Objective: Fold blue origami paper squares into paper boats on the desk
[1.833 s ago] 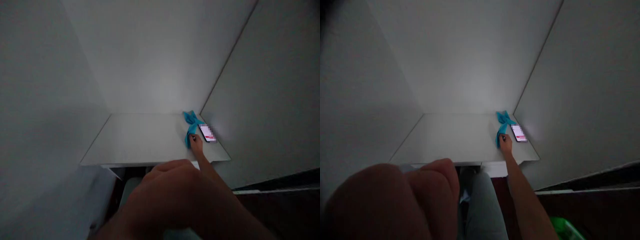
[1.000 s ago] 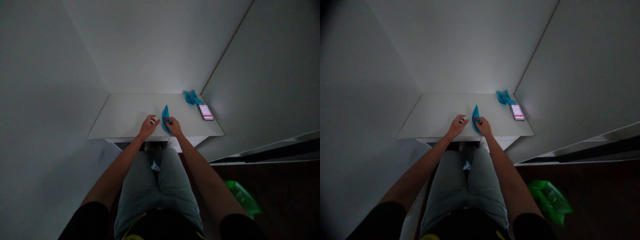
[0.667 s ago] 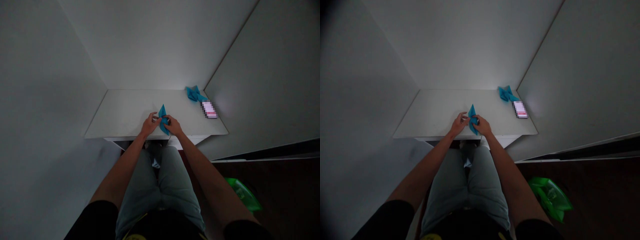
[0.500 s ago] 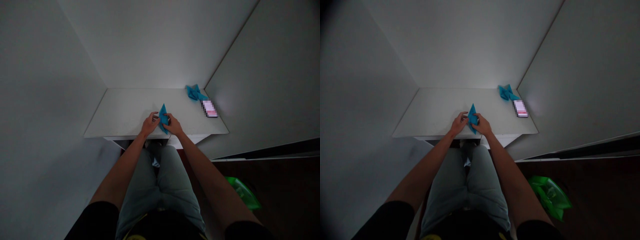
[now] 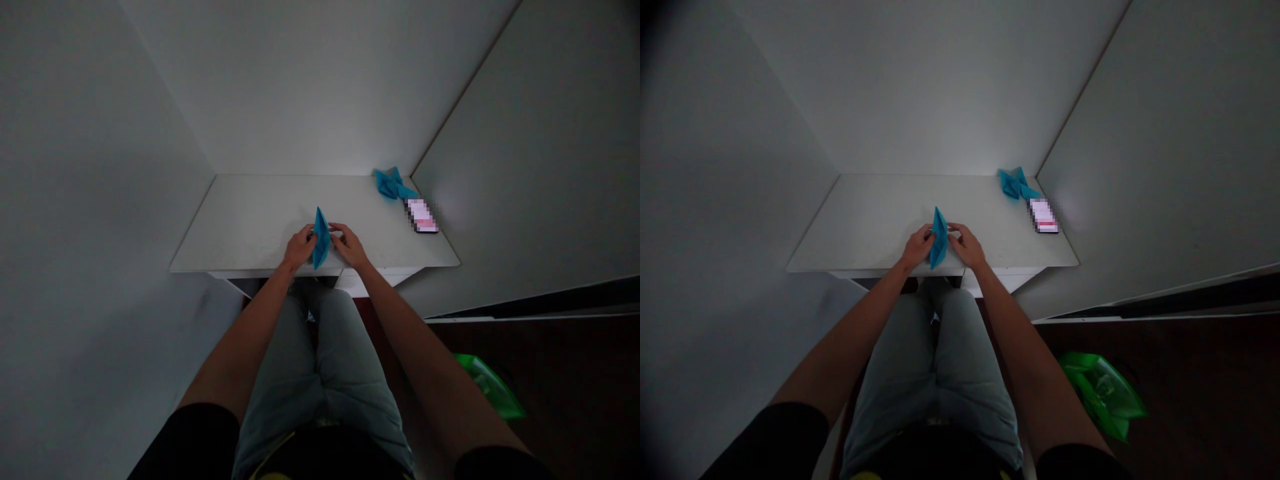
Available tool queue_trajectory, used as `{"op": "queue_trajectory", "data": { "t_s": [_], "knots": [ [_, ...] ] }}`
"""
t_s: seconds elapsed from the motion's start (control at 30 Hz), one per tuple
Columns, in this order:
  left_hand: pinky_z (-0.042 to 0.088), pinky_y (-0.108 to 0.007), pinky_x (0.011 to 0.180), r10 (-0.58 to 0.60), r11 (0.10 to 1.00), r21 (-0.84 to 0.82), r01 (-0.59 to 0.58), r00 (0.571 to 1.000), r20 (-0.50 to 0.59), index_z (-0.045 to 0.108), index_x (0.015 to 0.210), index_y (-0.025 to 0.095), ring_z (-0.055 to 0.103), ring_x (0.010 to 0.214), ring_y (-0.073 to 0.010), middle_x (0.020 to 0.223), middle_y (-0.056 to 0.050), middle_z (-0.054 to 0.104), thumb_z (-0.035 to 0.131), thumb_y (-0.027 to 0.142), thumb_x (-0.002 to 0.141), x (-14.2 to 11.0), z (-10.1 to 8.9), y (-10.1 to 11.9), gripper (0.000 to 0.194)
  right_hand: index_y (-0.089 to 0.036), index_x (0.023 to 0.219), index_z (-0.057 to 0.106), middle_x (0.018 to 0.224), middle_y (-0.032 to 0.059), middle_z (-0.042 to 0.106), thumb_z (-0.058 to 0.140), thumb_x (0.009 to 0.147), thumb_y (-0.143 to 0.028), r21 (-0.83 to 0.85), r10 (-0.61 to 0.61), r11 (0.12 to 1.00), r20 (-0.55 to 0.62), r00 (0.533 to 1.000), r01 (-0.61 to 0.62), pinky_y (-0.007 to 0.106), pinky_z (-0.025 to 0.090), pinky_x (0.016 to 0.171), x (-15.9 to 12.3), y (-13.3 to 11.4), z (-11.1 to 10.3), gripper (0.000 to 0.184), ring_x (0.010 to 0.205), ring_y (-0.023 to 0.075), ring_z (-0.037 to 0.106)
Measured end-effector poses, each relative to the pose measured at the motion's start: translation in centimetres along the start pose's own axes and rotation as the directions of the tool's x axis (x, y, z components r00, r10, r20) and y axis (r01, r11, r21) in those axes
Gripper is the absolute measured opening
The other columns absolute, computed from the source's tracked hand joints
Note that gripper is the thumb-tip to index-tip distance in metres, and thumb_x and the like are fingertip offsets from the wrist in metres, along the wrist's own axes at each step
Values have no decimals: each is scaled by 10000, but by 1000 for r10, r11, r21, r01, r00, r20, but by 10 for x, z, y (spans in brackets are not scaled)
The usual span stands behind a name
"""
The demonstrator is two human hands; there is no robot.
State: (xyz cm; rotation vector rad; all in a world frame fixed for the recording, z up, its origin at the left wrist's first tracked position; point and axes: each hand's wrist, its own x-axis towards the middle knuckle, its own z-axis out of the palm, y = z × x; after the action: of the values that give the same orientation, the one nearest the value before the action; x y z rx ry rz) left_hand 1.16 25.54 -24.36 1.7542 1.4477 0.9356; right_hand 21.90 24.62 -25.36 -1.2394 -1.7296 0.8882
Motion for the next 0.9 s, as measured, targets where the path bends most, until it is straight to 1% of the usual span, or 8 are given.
{"op": "queue_trajectory", "data": {
  "t_s": [0.1,0.23,0.4,0.47,0.6,0.67,0.77,0.9],
  "knots": [
    [564,-404,979,13,1000,8,-13,1000,5,761,1245,291,755,1055,-269,1149,-58,817,562,349,1028,0,-1,0,299,-273,1452,637,1375,102,679,646,986,-532,-77,-32,997,-19,999,30,377,601,847,0,0,1,534,829,185,657],
    [564,-408,993,20,999,41,-22,999,44,791,1209,287,744,1104,-284,1185,-50,818,581,370,1017,1,-1,1,296,-298,1529,560,1386,78,692,697,951,-545,-124,20,992,-9,1000,-21,377,596,831,1,-2,2,643,782,171,669],
    [560,-414,983,-1,1000,10,0,998,62,793,1144,264,752,1077,-285,1150,-61,822,579,416,1020,2,0,-2,291,-283,1551,508,1212,54,765,735,917,-548,-118,87,989,-29,996,-90,359,574,767,3,0,2,723,813,201,715],
    [569,-392,936,-11,997,-70,14,999,36,749,1198,256,756,1049,-267,1147,-69,819,599,405,1011,2,0,-2,283,-288,1522,534,1130,42,783,725,926,-550,-103,92,990,-31,995,-94,356,571,759,3,1,3,678,815,208,717],
    [547,-298,731,-35,966,-255,39,999,20,563,1353,260,733,811,-187,1030,-50,809,655,373,977,0,0,0,404,-303,1424,611,1059,31,792,706,939,-596,-98,103,990,-21,994,-105,357,564,756,3,1,3,574,806,210,711],
    [522,-270,684,-33,960,-279,31,999,-3,540,1308,256,697,741,-157,1015,-40,795,691,362,946,-1,-1,2,407,-301,1420,608,1080,34,788,696,939,-628,-80,98,992,-22,995,-100,354,560,756,3,0,2,588,801,204,706],
    [513,-260,686,-1,973,-231,-11,998,-55,617,1122,234,659,721,-127,1069,-44,775,694,311,914,-1,-2,5,235,-288,1456,573,1129,40,777,686,936,-655,-30,80,996,-29,996,-81,346,560,760,4,-1,2,646,791,191,701],
    [505,-266,655,37,986,-164,-42,999,-39,720,1005,211,625,681,-126,1020,-37,768,702,293,879,-1,-4,7,151,-290,1483,556,1153,39,763,752,885,-644,-46,86,995,-20,996,-87,345,558,764,4,-3,2,722,794,192,701]
  ]
}}
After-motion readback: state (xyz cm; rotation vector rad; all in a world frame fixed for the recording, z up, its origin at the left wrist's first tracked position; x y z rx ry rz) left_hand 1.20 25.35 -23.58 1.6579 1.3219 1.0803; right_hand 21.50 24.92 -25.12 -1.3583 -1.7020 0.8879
